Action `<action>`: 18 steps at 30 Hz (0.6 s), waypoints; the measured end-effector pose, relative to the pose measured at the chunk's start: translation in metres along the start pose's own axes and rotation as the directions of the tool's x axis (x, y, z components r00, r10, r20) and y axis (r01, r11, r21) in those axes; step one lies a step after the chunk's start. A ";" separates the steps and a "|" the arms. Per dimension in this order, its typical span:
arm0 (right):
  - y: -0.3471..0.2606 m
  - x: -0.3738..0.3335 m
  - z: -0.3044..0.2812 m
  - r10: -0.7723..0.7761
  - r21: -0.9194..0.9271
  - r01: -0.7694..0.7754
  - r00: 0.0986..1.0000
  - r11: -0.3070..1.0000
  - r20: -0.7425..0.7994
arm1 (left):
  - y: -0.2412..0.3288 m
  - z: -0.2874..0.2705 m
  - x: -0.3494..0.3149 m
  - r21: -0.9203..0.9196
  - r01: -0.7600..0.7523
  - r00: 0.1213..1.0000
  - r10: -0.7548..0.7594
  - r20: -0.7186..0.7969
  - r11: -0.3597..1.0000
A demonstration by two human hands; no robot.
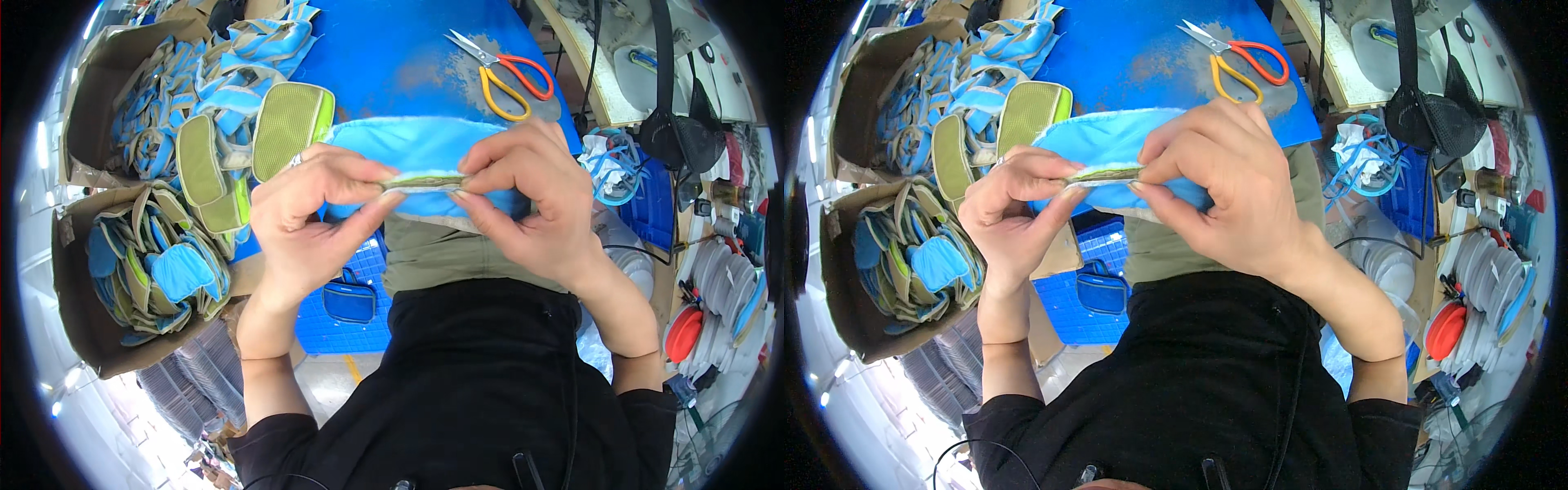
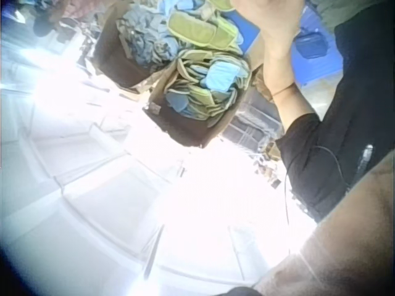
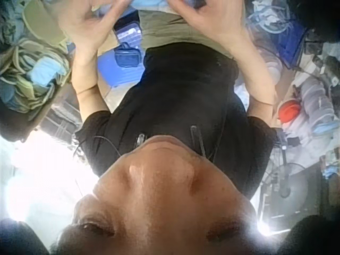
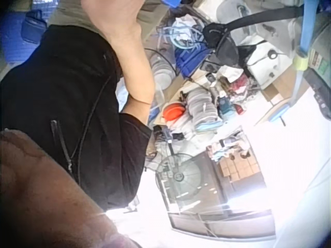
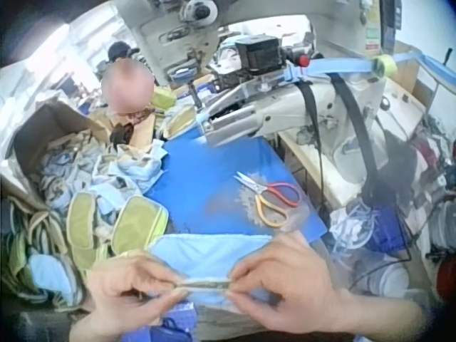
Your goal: The person assembles small mesh pouches by inserting blue fabric pieces into green mesh pockets. They use scissors to trim excess threads and fabric edges, then fold and align the components. The person repeatedly handles the pouches, adjusting the fabric and inspecting the seams on a blue workbench.
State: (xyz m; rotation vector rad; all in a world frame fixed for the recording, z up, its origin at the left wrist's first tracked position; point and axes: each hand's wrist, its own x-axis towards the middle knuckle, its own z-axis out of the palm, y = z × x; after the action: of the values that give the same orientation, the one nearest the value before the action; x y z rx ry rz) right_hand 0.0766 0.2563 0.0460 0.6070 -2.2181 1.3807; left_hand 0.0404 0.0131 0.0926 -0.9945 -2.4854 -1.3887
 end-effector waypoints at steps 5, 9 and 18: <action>0.002 0.000 0.004 -0.062 -0.021 0.061 0.998 0.998 -0.022 | 0.002 -0.004 -0.002 0.066 -0.066 0.998 0.064 0.025 0.996; 0.003 0.000 0.005 -0.101 -0.031 0.100 0.994 0.994 -0.029 | 0.008 -0.007 -0.003 0.103 -0.065 0.997 0.061 0.043 0.993; -0.006 0.000 0.000 -0.173 -0.062 0.170 0.984 0.984 -0.044 | 0.020 -0.011 -0.010 0.233 -0.256 0.967 0.254 0.039 0.938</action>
State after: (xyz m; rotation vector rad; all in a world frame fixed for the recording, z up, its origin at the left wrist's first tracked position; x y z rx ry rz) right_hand 0.0799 0.2536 0.0498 0.7170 -2.1055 1.2274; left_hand 0.0579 0.0067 0.1095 -1.2156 -2.3522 -0.9880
